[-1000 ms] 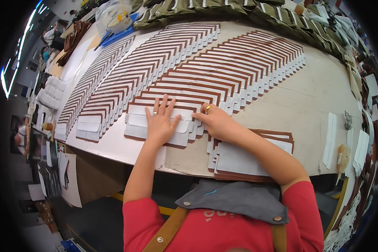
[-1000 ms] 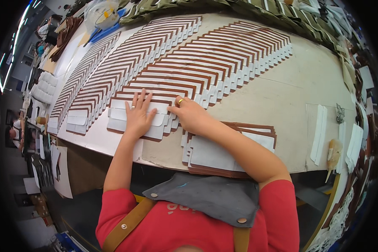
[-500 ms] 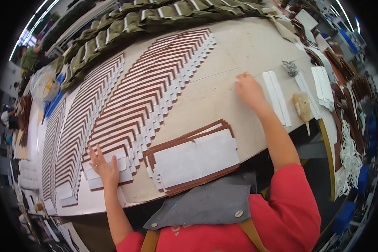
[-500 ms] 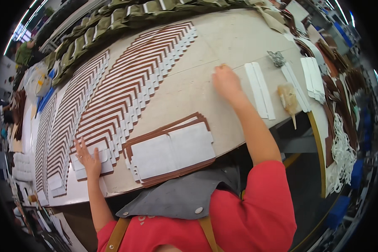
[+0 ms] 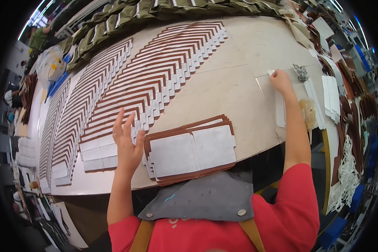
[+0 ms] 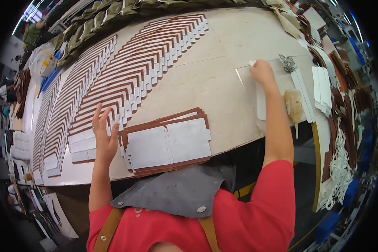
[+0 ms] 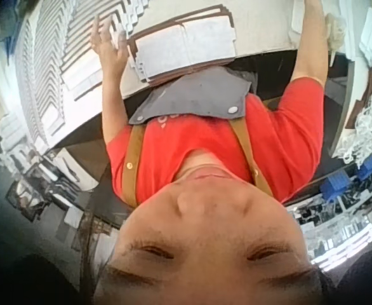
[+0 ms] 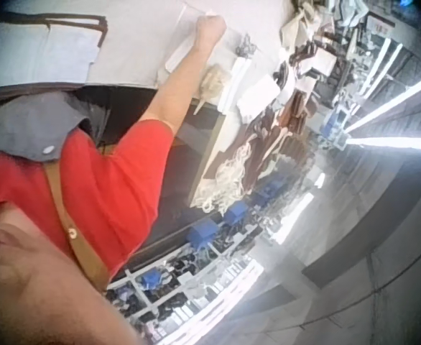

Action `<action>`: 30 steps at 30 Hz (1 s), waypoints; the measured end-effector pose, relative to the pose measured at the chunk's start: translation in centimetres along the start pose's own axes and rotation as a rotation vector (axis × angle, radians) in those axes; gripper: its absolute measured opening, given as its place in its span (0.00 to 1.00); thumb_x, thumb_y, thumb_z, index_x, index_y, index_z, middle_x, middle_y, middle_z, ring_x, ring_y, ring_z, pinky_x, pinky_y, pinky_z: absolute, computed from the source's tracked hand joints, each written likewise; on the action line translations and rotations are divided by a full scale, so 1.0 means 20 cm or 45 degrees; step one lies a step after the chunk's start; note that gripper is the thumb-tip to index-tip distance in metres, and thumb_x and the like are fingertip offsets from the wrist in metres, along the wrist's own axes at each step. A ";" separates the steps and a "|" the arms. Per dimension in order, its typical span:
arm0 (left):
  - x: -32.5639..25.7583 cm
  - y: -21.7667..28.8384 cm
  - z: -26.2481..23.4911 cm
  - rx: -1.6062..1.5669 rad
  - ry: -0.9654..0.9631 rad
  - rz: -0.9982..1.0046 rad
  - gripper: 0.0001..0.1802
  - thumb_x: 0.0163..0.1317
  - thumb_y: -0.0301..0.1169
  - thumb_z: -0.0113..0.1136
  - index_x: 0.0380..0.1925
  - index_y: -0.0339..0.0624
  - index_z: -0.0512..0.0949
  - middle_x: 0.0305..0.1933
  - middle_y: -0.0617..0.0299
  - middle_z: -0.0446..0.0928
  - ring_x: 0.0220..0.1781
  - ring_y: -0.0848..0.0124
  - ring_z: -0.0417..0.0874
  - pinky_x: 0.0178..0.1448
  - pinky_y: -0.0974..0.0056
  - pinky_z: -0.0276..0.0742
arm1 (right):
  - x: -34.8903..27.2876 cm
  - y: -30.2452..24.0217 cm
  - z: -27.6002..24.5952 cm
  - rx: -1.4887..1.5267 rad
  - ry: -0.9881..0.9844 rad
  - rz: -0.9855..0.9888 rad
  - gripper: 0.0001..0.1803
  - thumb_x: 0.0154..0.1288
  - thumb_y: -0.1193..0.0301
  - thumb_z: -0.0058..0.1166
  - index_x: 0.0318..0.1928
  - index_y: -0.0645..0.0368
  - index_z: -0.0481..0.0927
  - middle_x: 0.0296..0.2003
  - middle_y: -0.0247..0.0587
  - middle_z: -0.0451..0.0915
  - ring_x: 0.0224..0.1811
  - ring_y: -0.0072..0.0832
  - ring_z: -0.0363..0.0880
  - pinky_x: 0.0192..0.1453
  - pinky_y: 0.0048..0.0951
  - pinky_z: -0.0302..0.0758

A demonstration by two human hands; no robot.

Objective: The person applies glue from a squeeze bottle onto white rectangular paper strips and presses them onto brown paper frames. The person repeatedly picks up white strips, applies adhesive, and attaches them to the brown frames, stacking the completed units on the table.

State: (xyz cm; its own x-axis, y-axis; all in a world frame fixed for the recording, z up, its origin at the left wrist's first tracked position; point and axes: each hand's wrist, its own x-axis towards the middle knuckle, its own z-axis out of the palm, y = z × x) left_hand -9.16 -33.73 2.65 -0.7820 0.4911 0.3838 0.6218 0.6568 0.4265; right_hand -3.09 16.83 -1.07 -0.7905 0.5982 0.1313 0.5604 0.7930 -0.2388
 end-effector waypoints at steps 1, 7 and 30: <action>-0.02 0.02 0.00 -0.101 -0.012 -0.005 0.22 0.62 0.29 0.53 0.57 0.40 0.67 0.65 0.47 0.59 0.65 0.51 0.59 0.66 0.53 0.54 | 0.00 -0.01 -0.02 0.223 0.122 -0.035 0.06 0.56 0.76 0.49 0.31 0.63 0.78 0.31 0.47 0.81 0.31 0.36 0.81 0.33 0.35 0.76; -0.07 0.20 0.05 -0.821 -0.388 -0.370 0.20 0.60 0.26 0.56 0.53 0.37 0.70 0.56 0.54 0.69 0.49 0.65 0.75 0.55 0.64 0.69 | -0.45 -0.57 -0.39 1.692 0.171 -0.222 0.05 0.64 0.75 0.45 0.37 0.65 0.70 0.28 0.38 0.75 0.22 0.20 0.71 0.23 0.20 0.70; -0.32 0.24 0.08 -1.392 -0.067 -1.033 0.22 0.62 0.19 0.50 0.55 0.34 0.57 0.32 0.59 0.74 0.32 0.73 0.79 0.38 0.69 0.77 | -1.10 -0.66 -0.08 1.793 -0.393 0.188 0.28 0.61 0.84 0.48 0.59 0.59 0.54 0.33 0.36 0.67 0.27 0.19 0.72 0.30 0.22 0.74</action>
State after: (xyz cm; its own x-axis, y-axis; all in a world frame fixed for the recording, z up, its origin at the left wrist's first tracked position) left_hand -1.21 -32.78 0.99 -0.9259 0.2245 -0.3037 -0.3126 -0.0043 0.9499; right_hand 7.26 -6.53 0.73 -0.8707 0.4704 -0.1434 0.0810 -0.1504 -0.9853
